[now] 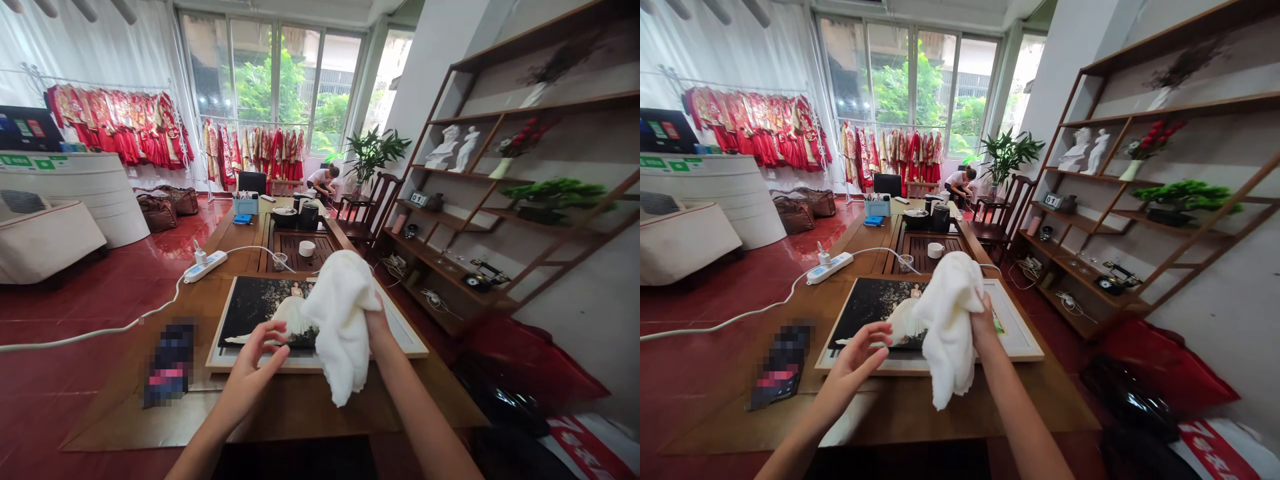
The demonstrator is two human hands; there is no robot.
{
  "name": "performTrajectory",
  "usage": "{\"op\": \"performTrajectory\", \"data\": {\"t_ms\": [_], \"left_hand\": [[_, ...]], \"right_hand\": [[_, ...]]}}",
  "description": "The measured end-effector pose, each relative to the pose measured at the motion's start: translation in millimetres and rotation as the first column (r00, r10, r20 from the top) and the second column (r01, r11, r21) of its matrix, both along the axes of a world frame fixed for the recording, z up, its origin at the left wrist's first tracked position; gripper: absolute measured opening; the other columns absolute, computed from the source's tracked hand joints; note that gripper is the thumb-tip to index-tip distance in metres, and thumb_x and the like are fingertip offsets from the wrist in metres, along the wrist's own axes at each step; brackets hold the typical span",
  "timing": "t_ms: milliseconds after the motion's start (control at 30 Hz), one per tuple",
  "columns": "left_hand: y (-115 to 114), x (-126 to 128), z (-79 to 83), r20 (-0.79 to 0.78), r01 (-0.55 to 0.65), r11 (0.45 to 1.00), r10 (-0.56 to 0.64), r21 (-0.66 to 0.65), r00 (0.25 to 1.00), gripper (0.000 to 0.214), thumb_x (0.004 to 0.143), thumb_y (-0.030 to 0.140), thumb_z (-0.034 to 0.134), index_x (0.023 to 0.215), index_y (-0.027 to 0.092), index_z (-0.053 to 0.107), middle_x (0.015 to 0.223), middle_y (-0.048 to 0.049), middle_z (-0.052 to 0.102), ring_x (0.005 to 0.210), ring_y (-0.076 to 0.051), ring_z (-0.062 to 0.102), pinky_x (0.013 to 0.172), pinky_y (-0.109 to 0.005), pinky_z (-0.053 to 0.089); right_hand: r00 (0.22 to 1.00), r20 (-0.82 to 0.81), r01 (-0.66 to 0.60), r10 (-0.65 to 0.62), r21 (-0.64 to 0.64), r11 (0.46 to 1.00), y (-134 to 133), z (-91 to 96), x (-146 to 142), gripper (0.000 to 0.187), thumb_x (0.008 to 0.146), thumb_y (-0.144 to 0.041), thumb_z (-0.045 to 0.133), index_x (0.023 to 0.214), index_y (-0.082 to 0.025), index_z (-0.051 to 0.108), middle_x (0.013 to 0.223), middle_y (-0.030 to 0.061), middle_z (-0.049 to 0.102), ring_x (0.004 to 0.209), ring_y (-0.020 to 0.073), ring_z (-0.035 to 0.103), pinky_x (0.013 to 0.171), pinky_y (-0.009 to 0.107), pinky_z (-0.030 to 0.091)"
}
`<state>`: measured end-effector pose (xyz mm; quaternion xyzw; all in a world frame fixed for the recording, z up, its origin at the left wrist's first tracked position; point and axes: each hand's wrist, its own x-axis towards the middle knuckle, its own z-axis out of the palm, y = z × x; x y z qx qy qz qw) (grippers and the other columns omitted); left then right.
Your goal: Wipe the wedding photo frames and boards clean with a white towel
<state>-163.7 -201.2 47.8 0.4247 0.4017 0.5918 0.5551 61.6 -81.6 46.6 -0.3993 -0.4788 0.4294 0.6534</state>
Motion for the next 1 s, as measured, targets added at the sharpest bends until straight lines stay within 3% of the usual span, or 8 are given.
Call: {"op": "performTrajectory", "data": {"t_ms": [67, 133, 300, 367, 533, 733, 867, 1000], "left_hand": [[12.1, 4.8, 6.6, 0.017, -0.021, 0.998, 0.020, 0.057, 1.000, 0.050, 0.064, 0.010, 0.075, 0.111, 0.022, 0.064, 0.121, -0.0096, 0.059, 0.103, -0.022, 0.056, 0.086, -0.025, 0.045], [24.1, 8.5, 7.8, -0.014, -0.073, 0.991, 0.075, 0.112, 0.997, 0.060, 0.063, 0.009, 0.075, 0.118, 0.025, 0.059, 0.128, -0.0091, 0.053, 0.111, -0.023, 0.053, 0.090, -0.026, 0.044], [41.2, 6.1, -3.9, -0.015, -0.315, 0.937, 0.321, 0.153, 0.947, 0.067, 0.066, 0.012, 0.075, 0.126, 0.026, 0.050, 0.126, -0.0079, 0.050, 0.119, -0.022, 0.048, 0.099, -0.028, 0.039], [41.6, 2.0, -8.6, -0.010, -0.448, 0.878, 0.456, 0.169, 0.890, 0.069, 0.063, 0.011, 0.077, 0.125, 0.028, 0.052, 0.127, -0.0063, 0.048, 0.121, -0.021, 0.046, 0.102, -0.026, 0.036], [42.9, -11.4, -20.9, -0.232, -0.517, 0.795, 0.594, 0.317, 0.771, 0.066, 0.058, 0.016, 0.080, 0.120, 0.023, 0.058, 0.128, -0.0086, 0.047, 0.129, -0.028, 0.037, 0.114, -0.038, 0.021], [53.4, -27.4, -36.1, -0.714, -0.189, 0.778, 0.625, 0.599, 0.316, 0.059, 0.082, 0.031, 0.060, 0.137, 0.026, 0.040, 0.146, -0.0093, 0.031, 0.138, -0.029, 0.026, 0.112, -0.051, 0.022], [56.0, -30.8, -39.4, -0.765, -0.076, 0.787, 0.613, 0.612, 0.198, 0.051, 0.086, 0.031, 0.055, 0.136, 0.029, 0.043, 0.149, -0.0065, 0.030, 0.140, -0.029, 0.021, 0.113, -0.050, 0.024], [56.3, -32.1, -43.9, -0.772, -0.094, 0.793, 0.608, 0.602, 0.183, 0.048, 0.086, 0.033, 0.054, 0.133, 0.025, 0.046, 0.147, -0.0091, 0.033, 0.139, -0.030, 0.024, 0.111, -0.050, 0.028]], "right_hand": [[0.995, 0.104, -0.010, 0.008, 0.021, 1.000, -5.9, 12.5, -19.5, 0.033, 0.072, -0.045, 0.063, 0.094, -0.021, 0.062, 0.088, 0.0051, 0.066, 0.075, 0.0210, 0.059, 0.071, 0.034, 0.048], [0.900, 0.431, 0.001, -0.070, 0.158, 0.987, -10.4, 26.8, -38.8, 0.037, 0.074, -0.043, 0.063, 0.103, -0.021, 0.060, 0.096, 0.0051, 0.064, 0.084, 0.0217, 0.058, 0.078, 0.035, 0.046], [0.308, 0.909, -0.267, -0.281, 0.366, 0.891, -6.7, 44.2, -77.0, 0.046, 0.072, -0.041, 0.065, 0.111, -0.018, 0.056, 0.102, 0.0105, 0.058, 0.096, 0.0275, 0.051, 0.083, 0.039, 0.041], [0.185, 0.946, -0.405, -0.268, 0.321, 0.856, -1.1, 39.0, -89.5, 0.052, 0.072, -0.040, 0.066, 0.117, -0.015, 0.054, 0.108, 0.0126, 0.057, 0.099, 0.0287, 0.050, 0.085, 0.040, 0.039], [0.164, 0.973, -0.542, -0.165, 0.228, 0.809, 4.9, 19.3, -108.3, 0.048, 0.074, -0.031, 0.065, 0.117, -0.015, 0.054, 0.109, 0.0080, 0.059, 0.100, 0.0243, 0.052, 0.089, 0.035, 0.039], [0.272, 0.953, -0.549, -0.132, 0.266, 0.792, 2.9, 17.7, -69.9, 0.069, 0.076, -0.048, 0.062, 0.135, -0.019, 0.040, 0.135, 0.0084, 0.047, 0.124, 0.0235, 0.042, 0.107, 0.037, 0.028], [0.357, 0.904, -0.237, -0.235, 0.331, 0.913, 16.3, 2.8, 2.8, 0.050, 0.085, -0.044, 0.052, 0.130, -0.022, 0.045, 0.132, 0.0080, 0.049, 0.122, 0.0230, 0.044, 0.103, 0.038, 0.034], [0.087, 0.954, 0.174, -0.288, 0.270, 0.947, 34.0, -26.5, 93.3, 0.053, 0.083, -0.050, 0.049, 0.125, -0.017, 0.050, 0.122, 0.0144, 0.053, 0.113, 0.0301, 0.051, 0.097, 0.045, 0.038]]}}
